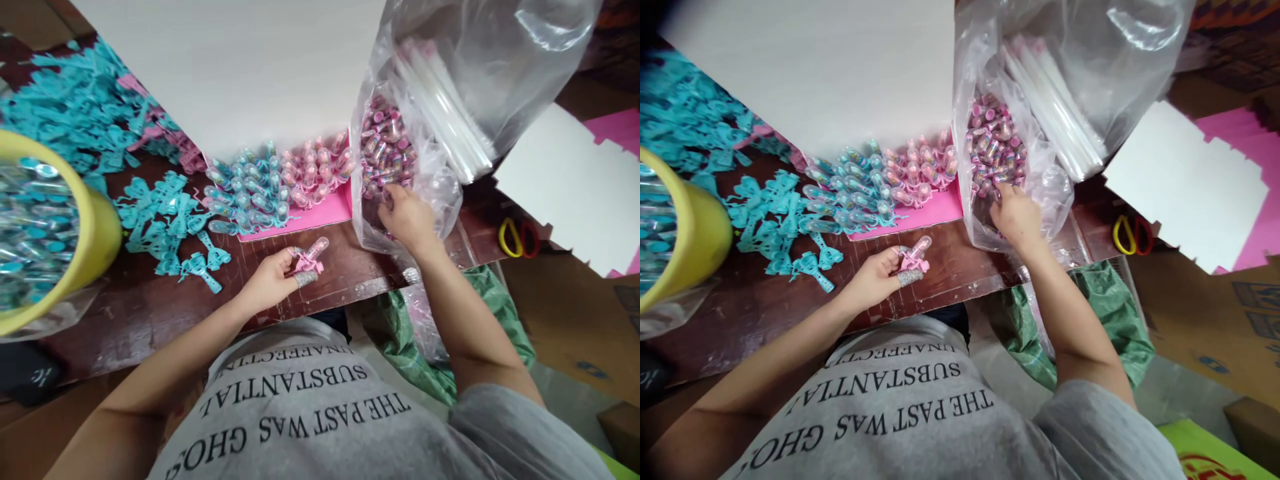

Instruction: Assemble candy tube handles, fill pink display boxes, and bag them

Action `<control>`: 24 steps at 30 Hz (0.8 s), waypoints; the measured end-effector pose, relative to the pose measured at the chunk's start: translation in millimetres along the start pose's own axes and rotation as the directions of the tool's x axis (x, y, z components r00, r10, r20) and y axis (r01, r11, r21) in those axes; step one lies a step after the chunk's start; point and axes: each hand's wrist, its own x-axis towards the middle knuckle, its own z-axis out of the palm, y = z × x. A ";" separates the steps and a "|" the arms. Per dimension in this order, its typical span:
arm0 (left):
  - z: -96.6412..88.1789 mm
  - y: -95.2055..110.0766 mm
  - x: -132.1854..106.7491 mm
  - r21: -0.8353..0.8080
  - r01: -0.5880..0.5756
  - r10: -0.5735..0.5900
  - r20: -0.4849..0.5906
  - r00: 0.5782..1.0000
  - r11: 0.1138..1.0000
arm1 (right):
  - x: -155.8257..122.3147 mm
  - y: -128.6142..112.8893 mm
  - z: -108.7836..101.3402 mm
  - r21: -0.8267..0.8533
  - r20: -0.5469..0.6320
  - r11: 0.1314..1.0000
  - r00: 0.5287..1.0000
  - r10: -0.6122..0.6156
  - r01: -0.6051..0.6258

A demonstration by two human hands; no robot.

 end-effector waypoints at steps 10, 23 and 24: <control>3.5 37.6 3.2 -0.039 0.181 -0.178 0.075 0.981 0.983 | -80.1 -55.8 -36.9 0.693 -0.018 0.524 0.738 -0.674 0.495; 3.6 14.9 -7.2 0.025 -0.154 0.155 -0.034 0.987 0.988 | -100.5 -77.3 -12.1 0.737 -0.048 0.581 0.884 -0.464 0.345; 1.6 14.6 -8.6 0.112 -0.187 0.191 -0.024 0.981 0.976 | -100.3 -77.9 -11.9 0.743 -0.007 0.591 0.887 -0.462 0.314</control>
